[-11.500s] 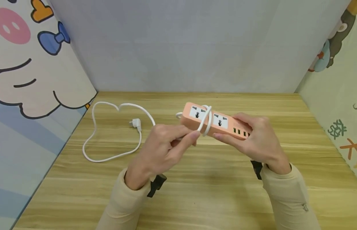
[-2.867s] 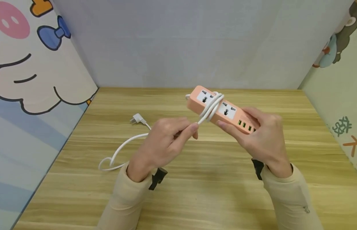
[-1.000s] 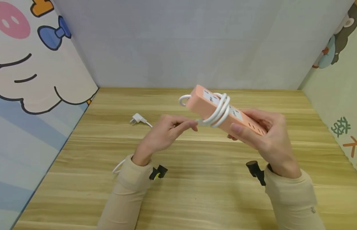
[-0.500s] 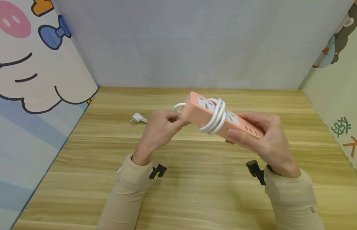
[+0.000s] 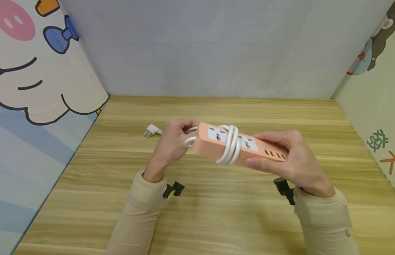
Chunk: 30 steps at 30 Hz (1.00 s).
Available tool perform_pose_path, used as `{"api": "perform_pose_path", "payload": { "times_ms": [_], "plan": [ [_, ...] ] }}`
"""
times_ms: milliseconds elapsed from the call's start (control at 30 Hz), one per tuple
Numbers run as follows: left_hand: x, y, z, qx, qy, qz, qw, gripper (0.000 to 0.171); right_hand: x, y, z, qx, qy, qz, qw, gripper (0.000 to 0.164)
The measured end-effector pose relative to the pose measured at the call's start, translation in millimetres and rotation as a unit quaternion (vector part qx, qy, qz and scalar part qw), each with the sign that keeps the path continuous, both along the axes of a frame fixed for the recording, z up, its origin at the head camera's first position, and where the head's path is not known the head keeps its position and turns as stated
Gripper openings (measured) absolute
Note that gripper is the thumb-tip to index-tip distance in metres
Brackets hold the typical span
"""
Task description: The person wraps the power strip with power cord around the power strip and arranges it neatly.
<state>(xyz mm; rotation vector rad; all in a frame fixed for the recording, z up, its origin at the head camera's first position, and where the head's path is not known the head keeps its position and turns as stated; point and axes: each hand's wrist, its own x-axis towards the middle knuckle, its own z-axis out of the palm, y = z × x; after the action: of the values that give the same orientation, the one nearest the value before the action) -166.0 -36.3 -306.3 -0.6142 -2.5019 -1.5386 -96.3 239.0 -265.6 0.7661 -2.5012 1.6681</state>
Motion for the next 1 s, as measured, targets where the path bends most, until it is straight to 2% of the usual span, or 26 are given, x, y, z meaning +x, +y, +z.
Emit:
{"api": "perform_pose_path", "payload": {
  "times_ms": [300, 467, 567, 733, 833, 1000],
  "plan": [
    [0.9, 1.9, -2.1, 0.010, 0.016, 0.010, 0.9998, 0.011, -0.5, 3.3, -1.7, 0.018, 0.002, 0.012, 1.000, 0.035],
    [1.1, 1.9, -2.9, 0.016, 0.053, 0.045, 0.9974, 0.008, -1.4, 5.5, -1.8, 0.033, 0.006, 0.017, 0.999, 0.034],
    [0.2, 1.8, -4.2, 0.017, 0.082, 0.076, 0.9935, 0.013, -2.0, 6.7, -1.9, 0.041, 0.010, 0.014, 0.999, 0.034],
    [-2.2, 1.7, -4.9, -0.002, 0.121, 0.119, 0.9855, 0.038, -3.6, 8.6, -2.7, 0.049, 0.017, 0.027, 0.998, 0.034],
    [-3.3, 2.3, -5.1, -0.006, 0.129, 0.123, 0.9840, 0.048, -4.7, 10.0, -4.2, 0.063, 0.036, 0.040, 0.997, 0.035],
    [-1.6, 3.9, -3.5, 0.012, 0.130, 0.113, 0.9850, 0.047, -7.7, 10.1, -7.4, 0.094, 0.066, 0.047, 0.992, 0.034]
  ]
}}
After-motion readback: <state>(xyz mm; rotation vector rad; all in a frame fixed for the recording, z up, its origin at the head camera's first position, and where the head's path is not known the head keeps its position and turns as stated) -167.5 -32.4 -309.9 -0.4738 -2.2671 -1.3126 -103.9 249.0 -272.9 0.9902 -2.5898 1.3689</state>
